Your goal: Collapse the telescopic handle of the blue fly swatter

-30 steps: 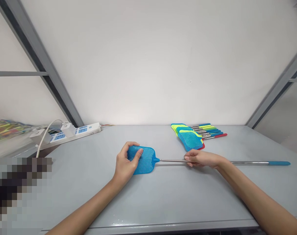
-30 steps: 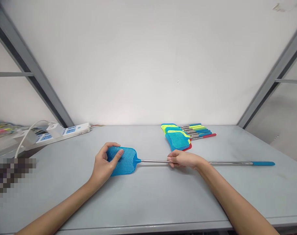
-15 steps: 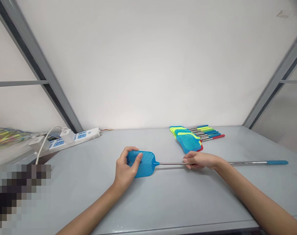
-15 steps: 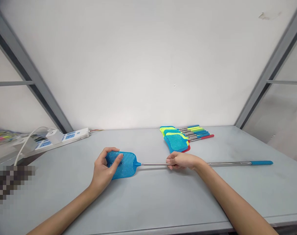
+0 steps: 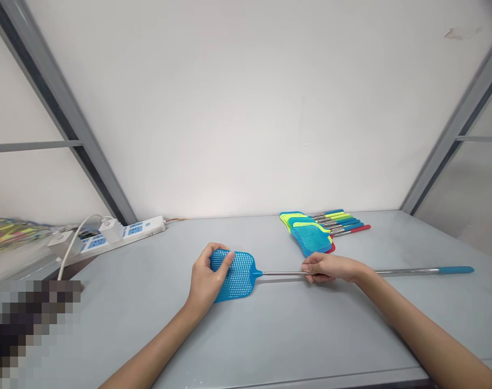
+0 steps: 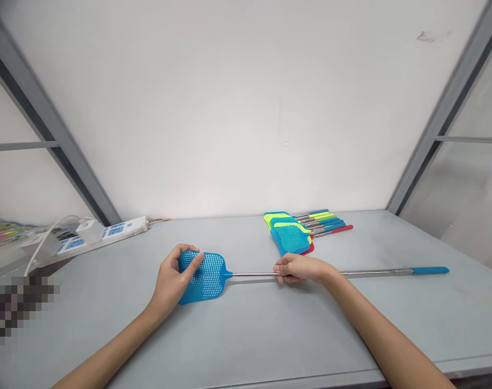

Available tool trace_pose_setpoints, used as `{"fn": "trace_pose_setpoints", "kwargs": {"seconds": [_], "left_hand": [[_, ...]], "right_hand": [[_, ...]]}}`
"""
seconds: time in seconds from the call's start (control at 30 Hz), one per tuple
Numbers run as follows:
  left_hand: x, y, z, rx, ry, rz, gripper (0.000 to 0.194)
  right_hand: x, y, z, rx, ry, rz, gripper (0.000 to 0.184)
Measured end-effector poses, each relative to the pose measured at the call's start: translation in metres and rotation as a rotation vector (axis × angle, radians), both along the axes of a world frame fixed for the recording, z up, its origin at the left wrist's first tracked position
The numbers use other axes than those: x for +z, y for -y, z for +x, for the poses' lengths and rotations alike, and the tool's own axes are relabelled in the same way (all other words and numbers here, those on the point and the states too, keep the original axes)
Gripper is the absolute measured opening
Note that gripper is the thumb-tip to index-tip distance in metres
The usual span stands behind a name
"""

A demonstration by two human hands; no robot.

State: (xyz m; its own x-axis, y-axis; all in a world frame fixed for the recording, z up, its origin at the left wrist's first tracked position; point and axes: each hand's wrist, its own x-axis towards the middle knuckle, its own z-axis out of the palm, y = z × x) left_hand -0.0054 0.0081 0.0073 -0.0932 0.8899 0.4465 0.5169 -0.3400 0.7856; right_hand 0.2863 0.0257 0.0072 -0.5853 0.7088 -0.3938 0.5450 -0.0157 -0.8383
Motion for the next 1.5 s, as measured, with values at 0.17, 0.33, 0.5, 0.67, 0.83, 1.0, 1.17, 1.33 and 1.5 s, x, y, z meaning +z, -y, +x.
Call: {"fn": "trace_pose_setpoints", "kwargs": {"seconds": [0.17,0.33,0.5,0.67,0.83,1.0,1.17,1.33,1.5], "left_hand": [[-0.001,-0.003,-0.003,0.009,-0.036,-0.028,0.024],[-0.002,-0.004,-0.003,0.016,-0.047,-0.033,0.025],[-0.002,-0.005,-0.003,0.019,-0.036,-0.038,0.026],[-0.002,-0.006,-0.003,0.025,-0.035,-0.036,0.026],[-0.002,-0.006,-0.003,0.021,0.005,-0.049,0.026],[-0.006,-0.008,-0.003,0.050,0.057,-0.066,0.028],[-0.009,-0.009,-0.005,0.047,0.104,-0.076,0.031],[-0.011,-0.009,-0.005,0.075,0.146,-0.078,0.035],[-0.011,-0.010,-0.004,0.050,0.182,-0.077,0.035]], "right_hand": [[0.002,0.002,-0.002,0.003,-0.018,0.010,0.035],[0.004,0.003,-0.004,-0.008,-0.008,0.031,0.036],[-0.001,0.001,-0.002,0.000,-0.004,0.038,0.037],[-0.001,0.002,-0.002,-0.002,0.003,0.043,0.038],[0.002,0.003,-0.004,-0.001,0.012,0.042,0.038],[0.003,0.004,-0.004,0.009,0.006,0.052,0.038],[0.002,0.003,-0.005,0.012,0.014,0.064,0.038],[0.005,0.004,-0.006,0.005,0.030,0.054,0.042],[0.006,0.005,-0.006,0.008,0.039,0.050,0.041]]}}
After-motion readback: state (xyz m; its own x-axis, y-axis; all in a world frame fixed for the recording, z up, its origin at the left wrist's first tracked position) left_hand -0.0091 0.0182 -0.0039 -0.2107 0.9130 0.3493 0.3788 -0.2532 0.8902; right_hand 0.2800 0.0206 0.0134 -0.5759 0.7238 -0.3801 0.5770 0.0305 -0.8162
